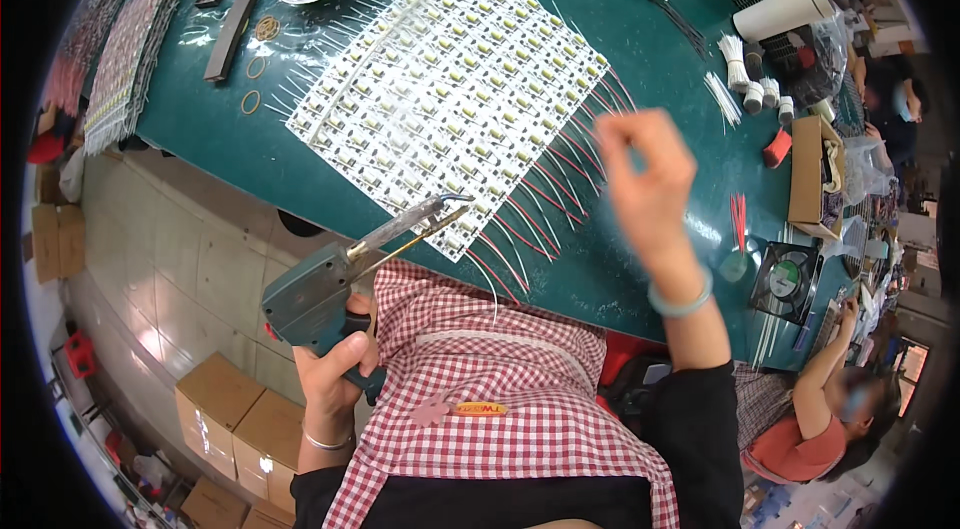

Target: The person uses a soldering iron to attach wires to a grid of LED modules on a green workbench. They repeatedly pick up wires, position them on the board, and apply heat to secure the connections. The person also uses a white stick to apply a substance to the board and adjusts the board's position.

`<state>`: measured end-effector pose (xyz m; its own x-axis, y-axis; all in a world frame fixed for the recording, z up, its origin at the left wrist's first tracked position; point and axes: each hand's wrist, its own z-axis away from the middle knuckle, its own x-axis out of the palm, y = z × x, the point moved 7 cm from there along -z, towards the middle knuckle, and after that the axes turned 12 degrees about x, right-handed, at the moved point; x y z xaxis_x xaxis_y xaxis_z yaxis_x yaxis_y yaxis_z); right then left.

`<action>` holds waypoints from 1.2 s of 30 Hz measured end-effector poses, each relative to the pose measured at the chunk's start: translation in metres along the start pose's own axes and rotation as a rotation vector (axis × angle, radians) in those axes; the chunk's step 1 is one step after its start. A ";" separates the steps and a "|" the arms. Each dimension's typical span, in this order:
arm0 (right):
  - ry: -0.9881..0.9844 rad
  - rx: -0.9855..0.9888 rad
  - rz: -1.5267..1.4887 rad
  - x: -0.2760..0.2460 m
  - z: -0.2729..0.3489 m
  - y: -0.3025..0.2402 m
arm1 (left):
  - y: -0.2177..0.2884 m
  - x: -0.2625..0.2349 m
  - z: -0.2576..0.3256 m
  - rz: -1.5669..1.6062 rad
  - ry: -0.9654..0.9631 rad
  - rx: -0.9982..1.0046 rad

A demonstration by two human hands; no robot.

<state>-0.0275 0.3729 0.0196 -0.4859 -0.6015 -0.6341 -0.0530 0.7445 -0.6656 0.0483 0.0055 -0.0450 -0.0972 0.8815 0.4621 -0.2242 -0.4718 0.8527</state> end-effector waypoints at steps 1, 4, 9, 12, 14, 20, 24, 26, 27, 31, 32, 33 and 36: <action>-0.066 0.020 -0.065 0.009 0.021 -0.021 | 0.002 0.001 0.001 -0.032 0.011 0.022; -0.190 0.112 -0.237 0.033 0.069 -0.053 | 0.008 0.008 0.004 -0.121 0.036 0.086; -0.276 0.263 -0.330 0.067 0.115 -0.061 | 0.009 -0.011 0.026 -0.294 0.035 0.163; -0.197 0.184 -0.220 0.073 0.124 -0.062 | 0.002 -0.026 0.040 -0.443 0.028 0.163; -0.141 0.148 -0.190 0.073 0.127 -0.063 | -0.001 -0.031 0.046 -0.542 -0.047 0.192; -0.097 0.125 -0.108 0.074 0.130 -0.066 | -0.007 -0.033 0.054 -0.738 -0.108 0.162; -0.091 0.112 -0.089 0.075 0.130 -0.065 | 0.003 -0.016 0.046 -0.836 -0.193 0.276; -0.090 0.108 -0.082 0.076 0.130 -0.065 | 0.004 -0.013 0.044 -0.882 -0.220 0.250; -0.092 0.107 -0.080 0.076 0.130 -0.065 | 0.005 -0.011 0.044 -0.882 -0.230 0.272; -0.115 0.149 -0.086 0.078 0.132 -0.063 | 0.006 -0.006 0.041 -0.888 -0.247 0.304; -0.115 0.151 -0.084 0.078 0.132 -0.064 | 0.006 -0.006 0.041 -0.889 -0.246 0.296; -0.116 0.154 -0.083 0.077 0.131 -0.064 | 0.006 -0.005 0.041 -0.894 -0.255 0.306; -0.114 0.159 -0.089 0.077 0.131 -0.064 | 0.007 -0.003 0.040 -0.919 -0.277 0.321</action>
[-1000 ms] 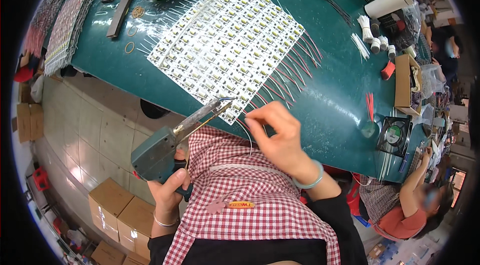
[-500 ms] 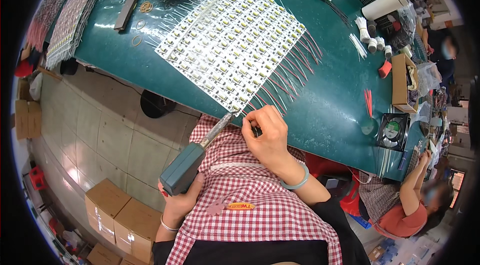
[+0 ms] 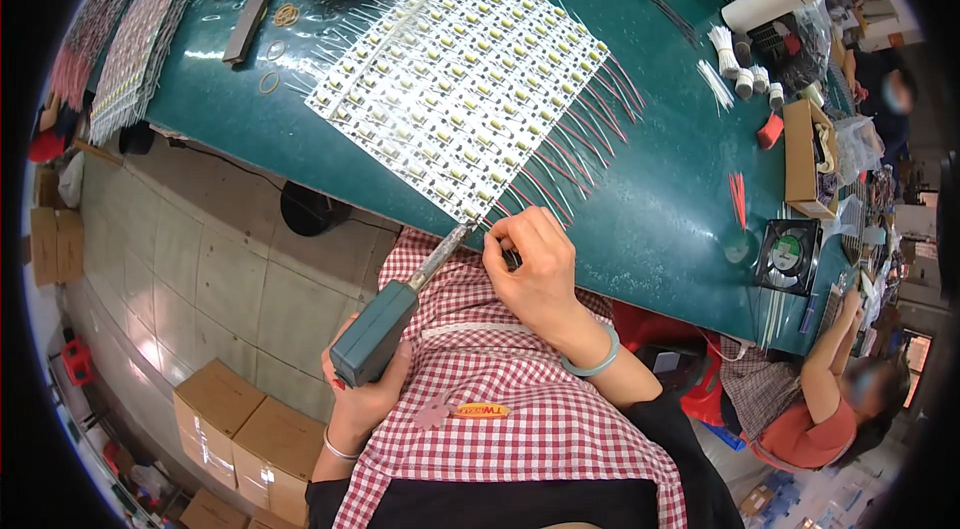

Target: The person uses a soldering iron to attach wires to a grid of LED modules on a green workbench. They repeatedly pick up wires, position them on the board, and apply heat to secure the connections. The person also uses a white stick to apply a substance to the board and adjusts the board's position.

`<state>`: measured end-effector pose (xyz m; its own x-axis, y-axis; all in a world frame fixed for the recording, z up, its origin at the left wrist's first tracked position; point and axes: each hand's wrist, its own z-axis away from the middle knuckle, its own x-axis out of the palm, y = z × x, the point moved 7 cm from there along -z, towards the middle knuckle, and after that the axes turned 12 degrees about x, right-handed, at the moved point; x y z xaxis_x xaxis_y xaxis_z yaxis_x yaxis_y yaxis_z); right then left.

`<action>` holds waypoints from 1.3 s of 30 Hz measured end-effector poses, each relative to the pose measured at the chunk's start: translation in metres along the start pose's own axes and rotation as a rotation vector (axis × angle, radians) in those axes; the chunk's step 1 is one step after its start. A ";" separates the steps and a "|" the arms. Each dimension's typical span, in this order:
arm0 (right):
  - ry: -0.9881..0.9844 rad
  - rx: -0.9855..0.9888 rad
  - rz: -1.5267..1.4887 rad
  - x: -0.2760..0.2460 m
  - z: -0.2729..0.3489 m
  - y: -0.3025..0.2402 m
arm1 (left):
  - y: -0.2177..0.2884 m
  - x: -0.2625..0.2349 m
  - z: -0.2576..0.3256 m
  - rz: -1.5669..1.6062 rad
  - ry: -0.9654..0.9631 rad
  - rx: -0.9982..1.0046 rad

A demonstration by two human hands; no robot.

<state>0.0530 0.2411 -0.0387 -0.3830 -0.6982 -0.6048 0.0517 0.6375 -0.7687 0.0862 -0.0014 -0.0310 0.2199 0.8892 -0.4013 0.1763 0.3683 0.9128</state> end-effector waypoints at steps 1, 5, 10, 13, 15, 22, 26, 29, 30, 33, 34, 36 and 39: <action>0.002 0.002 -0.002 0.000 0.000 0.000 | 0.003 -0.001 -0.002 -0.008 -0.012 -0.005; 0.013 -0.014 0.011 -0.001 0.000 -0.001 | 0.003 -0.001 -0.002 -0.016 0.016 0.026; 0.000 -0.015 0.016 -0.002 -0.001 -0.003 | -0.028 -0.005 0.029 0.114 0.156 -0.006; -0.001 -0.004 0.014 -0.002 -0.001 -0.002 | -0.032 -0.010 0.032 0.296 0.258 -0.113; 0.000 -0.005 0.014 -0.001 -0.001 -0.001 | -0.028 -0.010 0.028 0.366 0.310 -0.166; -0.022 0.030 0.043 -0.004 -0.002 -0.002 | -0.016 -0.025 -0.005 0.425 0.463 -0.078; -0.150 0.077 0.072 -0.013 -0.006 -0.009 | 0.003 -0.054 -0.062 0.574 0.671 0.030; -0.160 0.104 0.055 -0.028 -0.014 -0.015 | -0.034 -0.092 -0.109 0.722 0.682 0.006; -0.145 0.089 0.035 -0.031 -0.017 -0.016 | -0.045 -0.109 -0.122 0.716 0.720 0.025; -0.069 0.011 0.073 -0.045 -0.034 -0.018 | -0.076 -0.152 -0.180 0.750 0.747 0.019; -0.030 -0.022 0.100 -0.049 -0.040 -0.019 | -0.085 -0.164 -0.201 0.781 0.717 -0.019; -0.099 -0.032 0.128 -0.046 -0.046 -0.014 | -0.101 -0.186 -0.239 0.825 0.641 -0.085; -0.148 -0.066 0.181 -0.037 -0.052 -0.002 | -0.137 -0.201 -0.296 0.905 0.498 -0.205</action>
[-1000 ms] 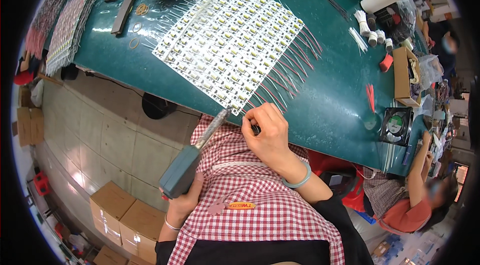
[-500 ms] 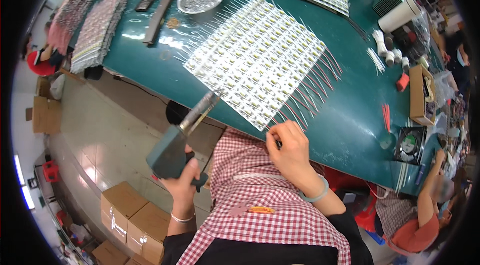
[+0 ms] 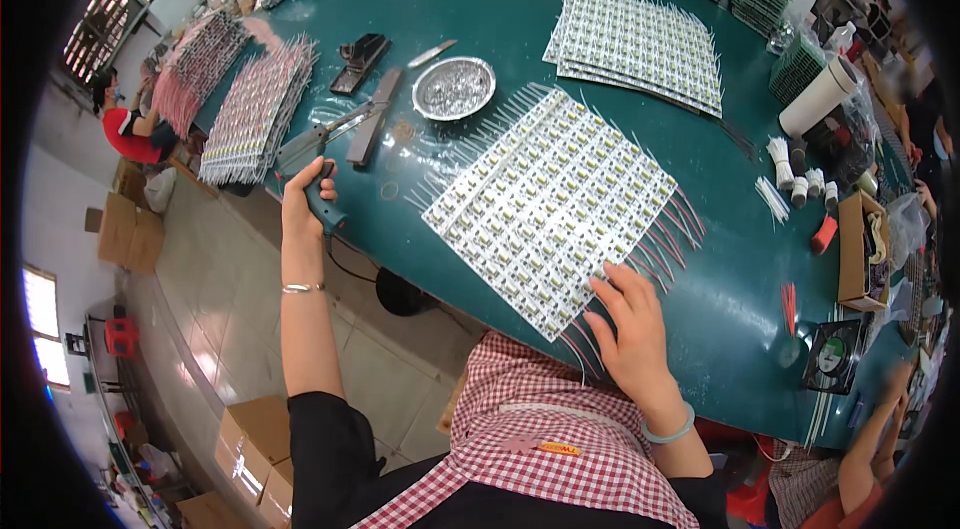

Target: The person uses a soldering iron to attach wires to a grid of LED modules on a green workbench. They repeatedly pick up wires, position them on the board, and apply heat to secure the connections. The person also uses a white stick to apply a substance to the board and adjusts the board's position.

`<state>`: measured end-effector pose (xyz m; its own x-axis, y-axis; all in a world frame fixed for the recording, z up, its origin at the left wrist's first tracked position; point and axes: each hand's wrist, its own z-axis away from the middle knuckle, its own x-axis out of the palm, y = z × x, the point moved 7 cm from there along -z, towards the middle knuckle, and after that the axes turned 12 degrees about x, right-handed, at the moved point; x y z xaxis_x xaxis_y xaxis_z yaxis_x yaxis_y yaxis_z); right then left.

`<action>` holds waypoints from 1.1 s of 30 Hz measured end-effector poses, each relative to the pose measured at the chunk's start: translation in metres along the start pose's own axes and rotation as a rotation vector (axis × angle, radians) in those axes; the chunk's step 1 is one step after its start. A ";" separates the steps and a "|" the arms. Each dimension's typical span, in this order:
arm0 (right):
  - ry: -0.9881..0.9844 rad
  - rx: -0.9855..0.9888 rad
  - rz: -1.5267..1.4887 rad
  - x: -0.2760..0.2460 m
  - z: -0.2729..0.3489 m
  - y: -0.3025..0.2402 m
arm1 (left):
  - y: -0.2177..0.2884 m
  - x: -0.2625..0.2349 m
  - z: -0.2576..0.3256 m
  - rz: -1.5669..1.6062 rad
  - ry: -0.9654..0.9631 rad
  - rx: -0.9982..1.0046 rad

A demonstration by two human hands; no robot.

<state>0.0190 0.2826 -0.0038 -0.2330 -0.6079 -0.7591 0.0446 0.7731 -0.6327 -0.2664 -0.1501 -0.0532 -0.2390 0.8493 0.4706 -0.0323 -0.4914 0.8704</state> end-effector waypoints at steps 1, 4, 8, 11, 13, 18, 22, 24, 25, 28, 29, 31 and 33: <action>-0.015 -0.009 0.007 0.005 0.000 0.001 | -0.003 -0.010 -0.019 0.016 -0.029 -0.051; -0.053 -0.017 0.047 0.013 -0.001 0.004 | -0.010 -0.021 -0.059 0.011 -0.068 -0.149; -0.057 0.005 0.031 0.010 -0.003 0.008 | -0.012 -0.021 -0.076 -0.128 0.003 -0.170; -0.072 0.023 0.028 0.009 -0.005 0.009 | -0.003 -0.014 -0.075 -0.334 -0.029 -0.117; -0.077 0.025 0.024 0.008 -0.007 0.011 | -0.001 -0.021 -0.080 -0.464 -0.003 -0.151; -0.113 0.017 0.007 0.007 -0.009 0.010 | 0.037 -0.037 -0.080 -1.143 0.065 0.053; -0.133 0.023 -0.003 0.009 -0.010 0.011 | 0.067 0.017 -0.048 -2.038 0.075 0.596; -0.124 0.033 0.000 0.007 -0.011 0.013 | 0.063 0.066 -0.012 -1.923 0.077 0.908; -0.117 0.038 -0.003 0.006 -0.011 0.015 | 0.050 0.096 0.010 -1.679 -0.027 0.955; -0.111 0.033 -0.019 0.007 -0.009 0.019 | -0.008 0.185 0.088 -1.477 -0.551 0.869; -0.111 0.029 -0.026 0.008 -0.010 0.018 | -0.027 0.200 0.107 -1.436 -0.680 0.999; -0.116 0.025 -0.047 0.008 -0.010 0.018 | -0.056 0.216 0.124 -1.487 -0.774 0.930; -0.119 0.023 -0.073 0.008 -0.010 0.018 | -0.081 0.224 0.122 -1.566 -0.827 0.885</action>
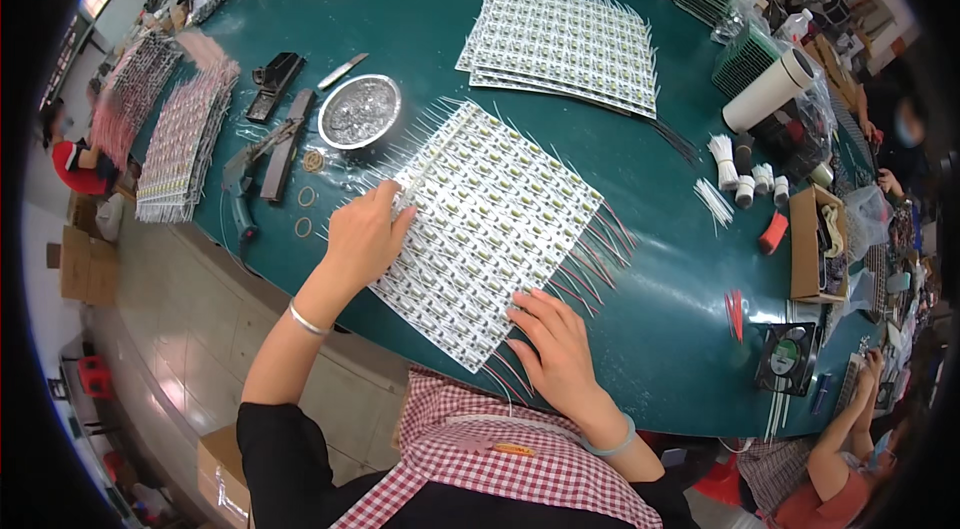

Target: The person uses a soldering iron to attach wires to a grid of LED modules on a green workbench. They repeatedly pick up wires, position them on the board, and apply heat to secure the connections. The person also uses a white stick to apply a substance to the board and adjusts the board's position.

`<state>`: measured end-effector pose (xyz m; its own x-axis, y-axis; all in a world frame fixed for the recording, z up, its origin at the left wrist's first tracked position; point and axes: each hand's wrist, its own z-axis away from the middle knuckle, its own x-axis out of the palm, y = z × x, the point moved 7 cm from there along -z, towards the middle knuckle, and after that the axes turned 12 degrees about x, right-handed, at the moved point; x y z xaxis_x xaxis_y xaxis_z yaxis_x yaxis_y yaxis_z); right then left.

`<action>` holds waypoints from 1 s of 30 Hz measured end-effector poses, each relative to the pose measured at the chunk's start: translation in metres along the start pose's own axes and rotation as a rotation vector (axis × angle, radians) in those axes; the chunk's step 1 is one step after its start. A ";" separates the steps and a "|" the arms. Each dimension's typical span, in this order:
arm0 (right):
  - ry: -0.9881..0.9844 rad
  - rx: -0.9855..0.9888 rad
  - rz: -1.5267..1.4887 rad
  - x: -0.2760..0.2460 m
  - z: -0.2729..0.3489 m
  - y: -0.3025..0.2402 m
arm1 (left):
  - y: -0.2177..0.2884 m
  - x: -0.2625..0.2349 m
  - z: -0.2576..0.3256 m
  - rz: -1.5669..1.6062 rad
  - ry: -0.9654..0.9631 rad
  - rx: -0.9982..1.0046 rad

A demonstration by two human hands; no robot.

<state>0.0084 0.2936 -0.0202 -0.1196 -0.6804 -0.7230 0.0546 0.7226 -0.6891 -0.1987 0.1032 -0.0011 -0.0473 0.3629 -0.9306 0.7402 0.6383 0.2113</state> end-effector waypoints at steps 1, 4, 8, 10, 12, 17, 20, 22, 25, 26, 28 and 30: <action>0.004 0.007 -0.012 0.001 0.001 0.003 | 0.001 0.009 -0.003 -0.026 0.004 0.019; 0.009 0.002 -0.040 0.001 0.002 0.006 | -0.017 0.026 0.001 -0.088 -0.055 -0.008; 0.018 -0.005 -0.031 0.003 0.004 0.007 | -0.022 0.016 0.020 -0.043 0.065 0.016; 0.035 -0.011 -0.028 0.002 0.004 0.006 | -0.017 0.020 0.028 -0.071 -0.043 -0.045; 0.052 -0.025 -0.020 0.004 0.005 0.005 | -0.016 0.015 0.030 -0.051 -0.010 -0.090; 0.083 -0.053 -0.006 0.003 0.006 0.004 | -0.016 0.025 0.016 -0.085 -0.014 -0.141; 0.086 -0.061 -0.012 0.002 0.005 0.003 | -0.025 0.027 0.012 -0.113 -0.021 -0.143; 0.071 -0.050 -0.019 0.006 0.006 0.003 | -0.022 0.018 0.020 -0.144 -0.014 -0.111; 0.080 -0.037 -0.008 0.002 0.004 0.007 | -0.013 -0.016 0.042 -0.010 0.256 -0.187; 0.075 -0.027 -0.007 0.002 0.005 0.011 | -0.010 -0.023 0.060 0.119 0.317 -0.253; 0.072 -0.021 -0.005 0.005 0.006 0.010 | 0.003 -0.036 0.107 0.378 0.443 -0.393; 0.060 -0.028 -0.011 0.005 0.006 0.005 | 0.020 -0.037 0.167 0.543 0.424 -0.468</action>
<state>0.0139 0.2926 -0.0276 -0.1788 -0.6803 -0.7108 0.0255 0.7190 -0.6946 -0.0705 -0.0110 -0.0126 -0.0823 0.8669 -0.4917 0.3825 0.4831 0.7876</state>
